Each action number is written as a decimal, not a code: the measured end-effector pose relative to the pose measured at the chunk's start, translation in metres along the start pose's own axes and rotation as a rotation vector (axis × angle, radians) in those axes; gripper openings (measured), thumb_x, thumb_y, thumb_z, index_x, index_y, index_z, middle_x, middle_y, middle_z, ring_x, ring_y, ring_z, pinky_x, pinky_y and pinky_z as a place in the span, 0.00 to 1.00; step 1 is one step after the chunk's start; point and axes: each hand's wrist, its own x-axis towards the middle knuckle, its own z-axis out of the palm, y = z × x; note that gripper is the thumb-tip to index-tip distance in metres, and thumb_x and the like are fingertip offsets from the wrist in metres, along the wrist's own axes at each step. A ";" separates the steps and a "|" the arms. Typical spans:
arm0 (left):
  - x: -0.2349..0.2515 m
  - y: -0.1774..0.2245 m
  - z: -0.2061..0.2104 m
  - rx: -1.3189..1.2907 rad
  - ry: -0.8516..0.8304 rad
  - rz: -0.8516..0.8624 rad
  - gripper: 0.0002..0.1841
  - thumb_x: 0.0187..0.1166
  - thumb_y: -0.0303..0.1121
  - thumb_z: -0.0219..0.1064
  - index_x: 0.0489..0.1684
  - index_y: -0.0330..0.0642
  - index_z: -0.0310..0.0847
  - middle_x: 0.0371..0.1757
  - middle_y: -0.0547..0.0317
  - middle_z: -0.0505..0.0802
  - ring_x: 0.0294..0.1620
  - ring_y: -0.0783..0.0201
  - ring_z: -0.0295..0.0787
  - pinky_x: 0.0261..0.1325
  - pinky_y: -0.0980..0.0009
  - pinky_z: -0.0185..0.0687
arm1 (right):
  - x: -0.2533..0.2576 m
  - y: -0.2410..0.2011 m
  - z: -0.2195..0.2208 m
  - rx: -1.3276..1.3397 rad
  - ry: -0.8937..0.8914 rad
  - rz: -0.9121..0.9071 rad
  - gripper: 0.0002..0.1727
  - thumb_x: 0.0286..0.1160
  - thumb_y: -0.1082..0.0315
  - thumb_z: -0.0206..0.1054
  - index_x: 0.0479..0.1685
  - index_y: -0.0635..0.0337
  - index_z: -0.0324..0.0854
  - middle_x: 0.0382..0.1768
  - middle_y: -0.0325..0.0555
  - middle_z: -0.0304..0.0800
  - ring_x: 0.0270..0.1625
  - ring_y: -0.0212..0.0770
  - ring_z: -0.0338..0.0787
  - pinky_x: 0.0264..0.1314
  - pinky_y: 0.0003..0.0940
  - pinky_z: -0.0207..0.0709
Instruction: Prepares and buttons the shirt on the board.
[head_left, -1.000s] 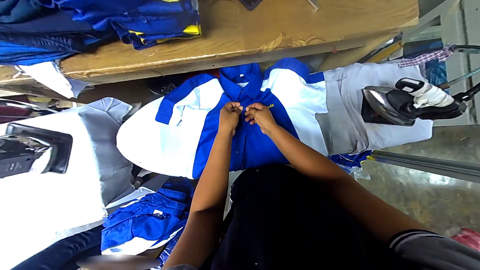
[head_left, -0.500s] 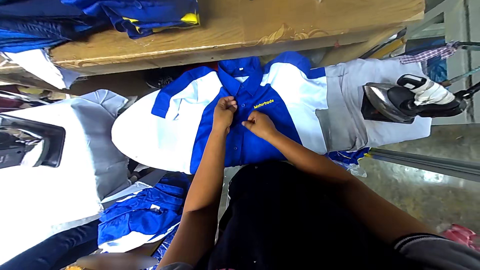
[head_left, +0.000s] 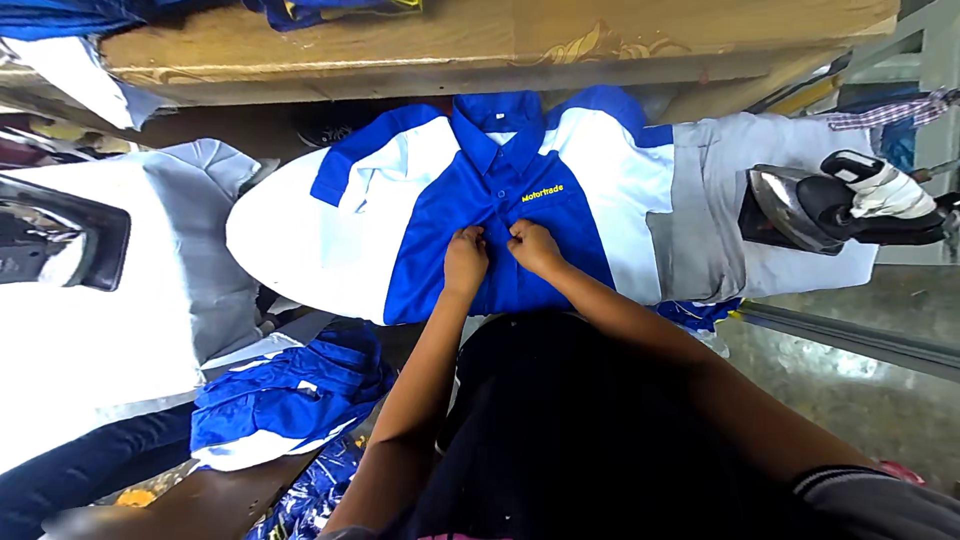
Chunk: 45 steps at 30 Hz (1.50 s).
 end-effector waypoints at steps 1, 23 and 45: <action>0.002 0.001 0.002 0.035 -0.002 -0.003 0.16 0.87 0.25 0.59 0.68 0.27 0.81 0.67 0.30 0.86 0.70 0.36 0.84 0.75 0.43 0.75 | 0.000 0.005 0.001 0.110 -0.003 -0.003 0.16 0.84 0.71 0.60 0.64 0.69 0.82 0.55 0.63 0.90 0.58 0.57 0.90 0.62 0.57 0.80; -0.007 -0.002 0.002 -0.353 -0.071 0.012 0.10 0.84 0.25 0.65 0.56 0.28 0.83 0.46 0.44 0.92 0.45 0.58 0.89 0.55 0.59 0.84 | -0.013 0.013 0.005 0.851 -0.073 0.222 0.08 0.86 0.74 0.60 0.56 0.62 0.80 0.41 0.42 0.84 0.36 0.32 0.82 0.38 0.28 0.76; -0.009 -0.004 0.009 -0.467 0.018 0.030 0.08 0.80 0.24 0.69 0.50 0.30 0.86 0.41 0.51 0.92 0.38 0.67 0.87 0.49 0.67 0.85 | -0.022 0.010 0.007 0.918 0.003 0.115 0.07 0.83 0.77 0.63 0.54 0.66 0.81 0.38 0.43 0.87 0.32 0.32 0.86 0.36 0.27 0.82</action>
